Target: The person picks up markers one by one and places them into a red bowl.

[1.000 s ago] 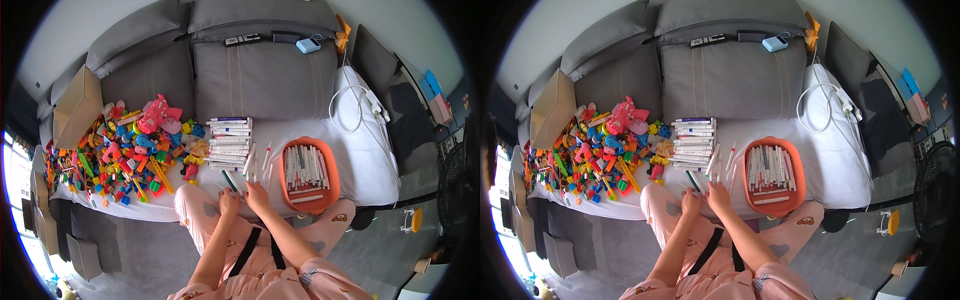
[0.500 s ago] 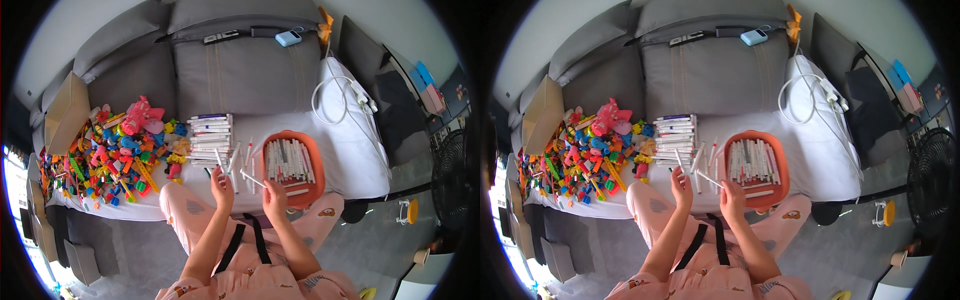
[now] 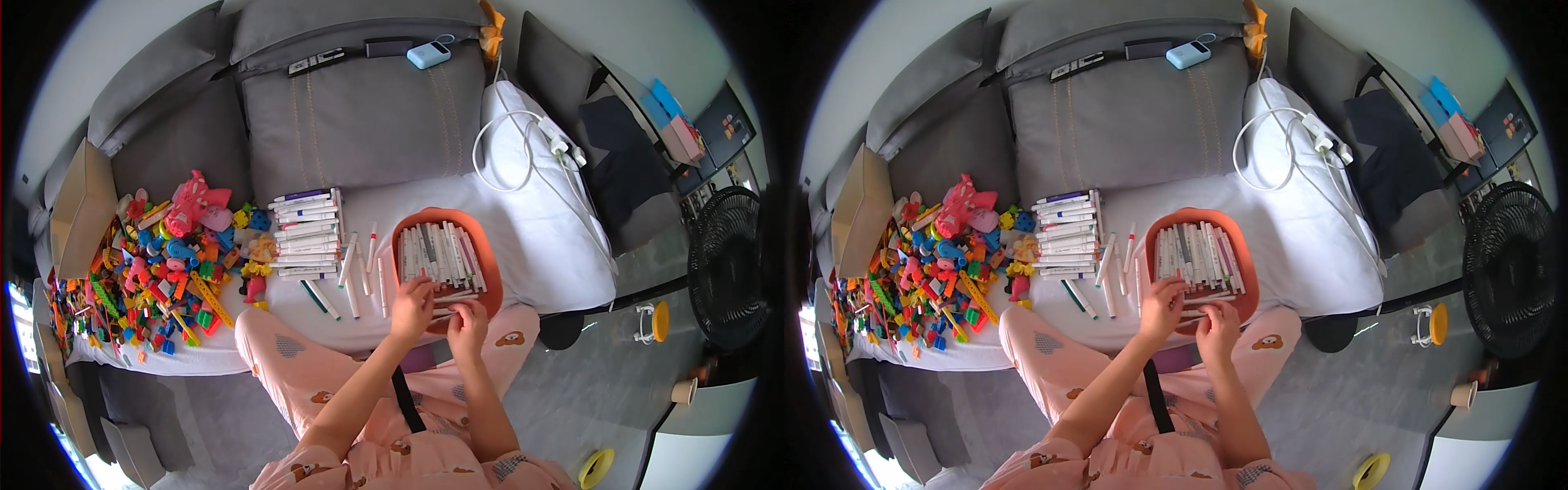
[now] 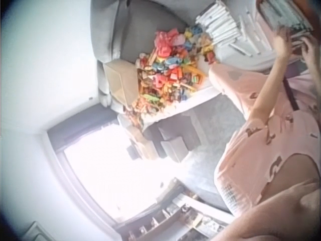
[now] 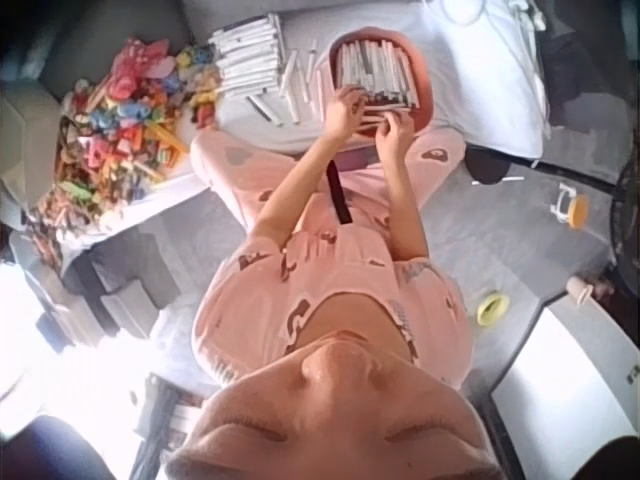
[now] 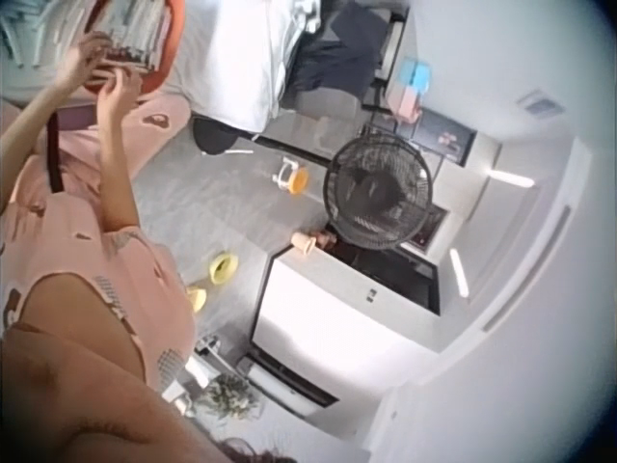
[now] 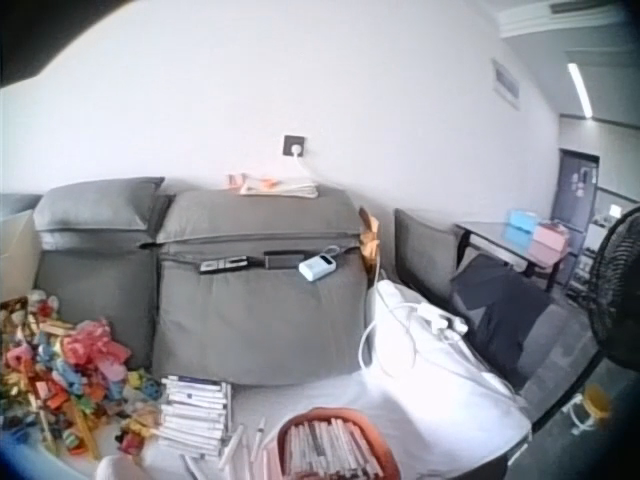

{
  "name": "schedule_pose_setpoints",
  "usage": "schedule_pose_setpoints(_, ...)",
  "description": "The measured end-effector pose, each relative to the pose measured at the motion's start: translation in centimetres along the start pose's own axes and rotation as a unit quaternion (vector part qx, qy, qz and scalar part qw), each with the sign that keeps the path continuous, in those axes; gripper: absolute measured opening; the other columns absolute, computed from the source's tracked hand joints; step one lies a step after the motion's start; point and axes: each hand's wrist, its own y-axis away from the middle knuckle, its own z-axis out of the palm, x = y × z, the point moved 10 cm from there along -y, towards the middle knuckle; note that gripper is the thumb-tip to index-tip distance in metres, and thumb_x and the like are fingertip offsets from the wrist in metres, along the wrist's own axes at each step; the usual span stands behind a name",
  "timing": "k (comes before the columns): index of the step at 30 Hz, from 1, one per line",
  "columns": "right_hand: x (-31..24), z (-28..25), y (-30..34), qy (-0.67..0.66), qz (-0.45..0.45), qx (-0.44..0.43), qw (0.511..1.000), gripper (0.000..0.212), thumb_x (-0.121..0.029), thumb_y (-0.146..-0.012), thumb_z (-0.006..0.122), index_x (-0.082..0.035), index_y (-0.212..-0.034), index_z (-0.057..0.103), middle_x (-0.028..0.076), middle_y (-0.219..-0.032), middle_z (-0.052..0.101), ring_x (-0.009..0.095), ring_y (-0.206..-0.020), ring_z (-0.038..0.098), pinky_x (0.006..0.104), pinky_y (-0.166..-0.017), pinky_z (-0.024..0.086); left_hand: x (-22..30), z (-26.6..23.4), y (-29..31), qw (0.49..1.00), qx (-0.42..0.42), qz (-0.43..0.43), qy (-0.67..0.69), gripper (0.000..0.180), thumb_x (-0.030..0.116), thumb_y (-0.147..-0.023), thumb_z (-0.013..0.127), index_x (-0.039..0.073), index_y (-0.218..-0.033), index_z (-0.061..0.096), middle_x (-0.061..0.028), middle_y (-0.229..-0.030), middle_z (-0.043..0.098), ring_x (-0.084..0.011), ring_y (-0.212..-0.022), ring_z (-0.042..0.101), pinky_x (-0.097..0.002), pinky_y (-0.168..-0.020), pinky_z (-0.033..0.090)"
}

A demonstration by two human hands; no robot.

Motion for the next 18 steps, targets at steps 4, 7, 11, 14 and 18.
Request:
schedule_pose_setpoints(4, -4.8, 4.7, 0.2, -0.144, -0.029, -0.072, 0.987, 0.020, 0.006, -0.068, 0.057, -0.006, -0.084, 0.060, 0.012, -0.084, 0.059, 0.033, -0.076, 0.059, 0.0396, -0.065, 0.048, -5.2, -7.5, 1.7, 0.988, 0.122, -0.086, -0.025, 0.016, -0.002, -0.076, 0.060, 0.005, -0.089, 0.065, -0.0137, -0.093, 0.060, -0.0336, -0.084, 0.059, -0.0390, -0.074, 0.048)
schedule_pose_setpoints(7, -7.9, 10.2, 1.2, -0.143, -0.065, -0.151, 0.976, 0.021, 0.004, -0.069, 0.058, -0.006, -0.088, 0.060, 0.012, -0.086, 0.059, 0.033, -0.076, 0.060, 0.0406, -0.067, 0.049, -10.1, -12.5, 4.6, 0.962, 0.179, -0.150, -0.145, 0.016, 0.000, -0.074, 0.060, 0.006, -0.089, 0.063, -0.0137, -0.094, 0.057, -0.0336, -0.088, 0.057, -0.0397, -0.079, 0.046)
schedule_pose_setpoints(11, -10.2, 17.8, 2.6, -0.084, -0.064, -0.267, 0.958, 0.028, -0.003, -0.073, 0.059, -0.007, -0.101, 0.060, 0.013, -0.096, 0.060, 0.032, -0.088, 0.059, 0.0419, -0.074, 0.049, -15.6, -16.5, 7.8, 0.917, 0.161, -0.268, -0.246, 0.039, 0.011, -0.072, 0.067, 0.009, -0.109, 0.055, -0.0175, -0.111, 0.050, -0.0372, -0.099, 0.052, -0.0437, -0.086, 0.044)
schedule_pose_setpoints(14, -11.5, 21.1, 3.4, -0.010, -0.086, -0.289, 0.953, 0.032, -0.008, -0.074, 0.060, -0.005, -0.106, 0.059, 0.015, -0.100, 0.059, 0.034, -0.091, 0.058, 0.0417, -0.077, 0.049, -17.5, -16.7, 8.4, 0.919, 0.113, -0.280, -0.255, 0.050, 0.021, -0.069, 0.072, 0.010, -0.113, 0.051, -0.0195, -0.113, 0.048, -0.0394, -0.102, 0.050, -0.0449, -0.087, 0.044)
schedule_pose_setpoints(18, -9.4, 23.4, 4.7, 0.051, -0.094, -0.268, 0.958, 0.030, -0.010, -0.076, 0.061, -0.006, -0.106, 0.061, 0.015, -0.094, 0.059, 0.034, -0.089, 0.059, 0.0422, -0.076, 0.049, -17.4, -15.5, 7.6, 0.908, 0.053, -0.326, -0.258, 0.051, 0.027, -0.066, 0.074, 0.006, -0.107, 0.052, -0.0214, -0.106, 0.052, -0.0405, -0.094, 0.056, -0.0445, -0.082, 0.047)
